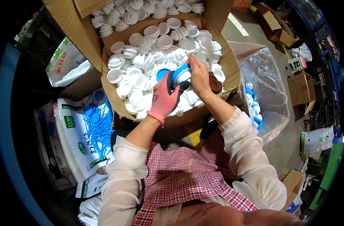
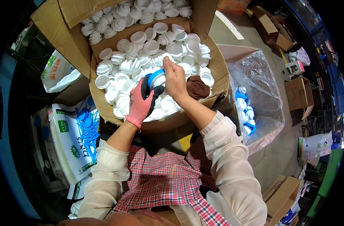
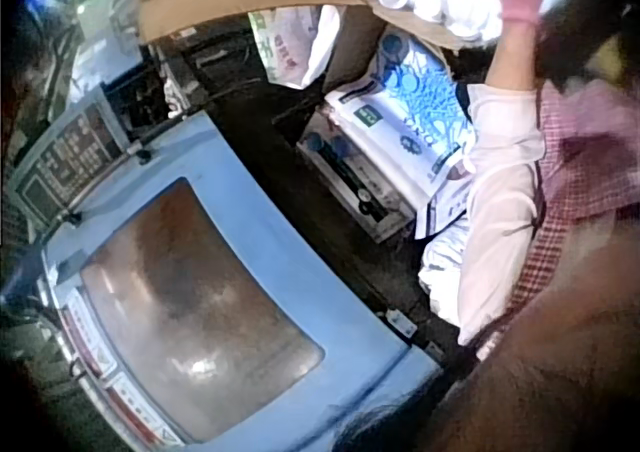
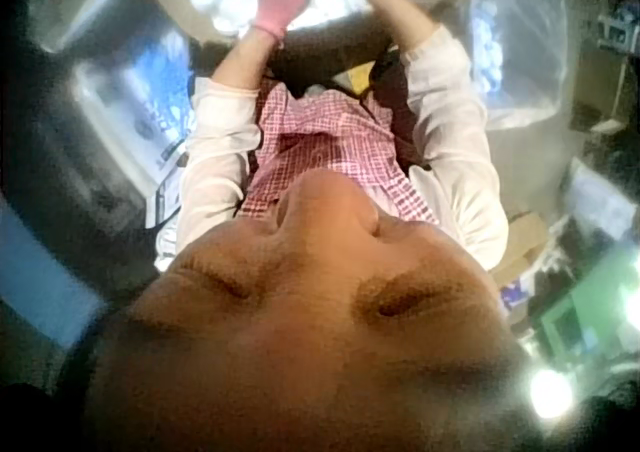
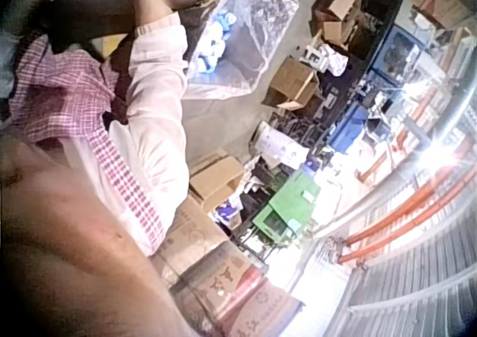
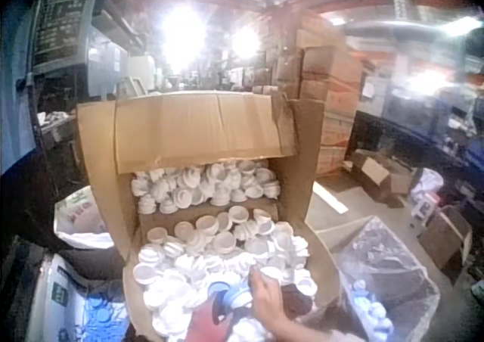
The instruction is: The person repeatedly picks white plastic caps from a cardboard box and places them onto blue circular bases held in the left hand. After filling a blue base, the person sets it aside and picks up another empty blue base to continue the process. The task is performed by hand without tools.
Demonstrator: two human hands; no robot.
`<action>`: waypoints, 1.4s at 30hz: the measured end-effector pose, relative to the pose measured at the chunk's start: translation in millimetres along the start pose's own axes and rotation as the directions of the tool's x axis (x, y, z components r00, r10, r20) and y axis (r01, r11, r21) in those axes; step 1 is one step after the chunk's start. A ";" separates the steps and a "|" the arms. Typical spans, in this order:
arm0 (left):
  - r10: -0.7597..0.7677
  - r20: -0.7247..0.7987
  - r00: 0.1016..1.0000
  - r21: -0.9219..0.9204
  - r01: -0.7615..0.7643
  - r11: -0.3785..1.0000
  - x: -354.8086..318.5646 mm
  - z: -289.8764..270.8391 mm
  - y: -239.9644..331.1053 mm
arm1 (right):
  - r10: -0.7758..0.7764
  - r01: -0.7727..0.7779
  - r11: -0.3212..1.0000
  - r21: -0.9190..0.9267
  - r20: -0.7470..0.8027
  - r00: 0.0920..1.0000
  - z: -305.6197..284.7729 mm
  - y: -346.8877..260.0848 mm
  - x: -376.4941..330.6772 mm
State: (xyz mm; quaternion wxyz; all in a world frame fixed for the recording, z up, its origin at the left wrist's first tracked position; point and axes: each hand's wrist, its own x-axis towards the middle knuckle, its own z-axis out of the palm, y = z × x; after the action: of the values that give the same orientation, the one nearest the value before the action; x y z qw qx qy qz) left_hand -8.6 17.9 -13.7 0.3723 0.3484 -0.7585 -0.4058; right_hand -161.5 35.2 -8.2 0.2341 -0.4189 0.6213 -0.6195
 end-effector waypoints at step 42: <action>-0.438 0.041 0.898 -0.826 0.277 0.490 41.4 -24.9 -60.1 | -0.081 -0.047 0.710 -0.702 -0.148 0.986 -298.2 105.0 -3.4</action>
State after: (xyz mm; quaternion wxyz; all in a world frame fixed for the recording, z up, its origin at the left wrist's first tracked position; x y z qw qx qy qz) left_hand 6.3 -51.0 -44.8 0.4619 0.3214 -0.3597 -0.7443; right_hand -425.4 196.5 -73.7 -0.0019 -0.4286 0.8236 -0.3715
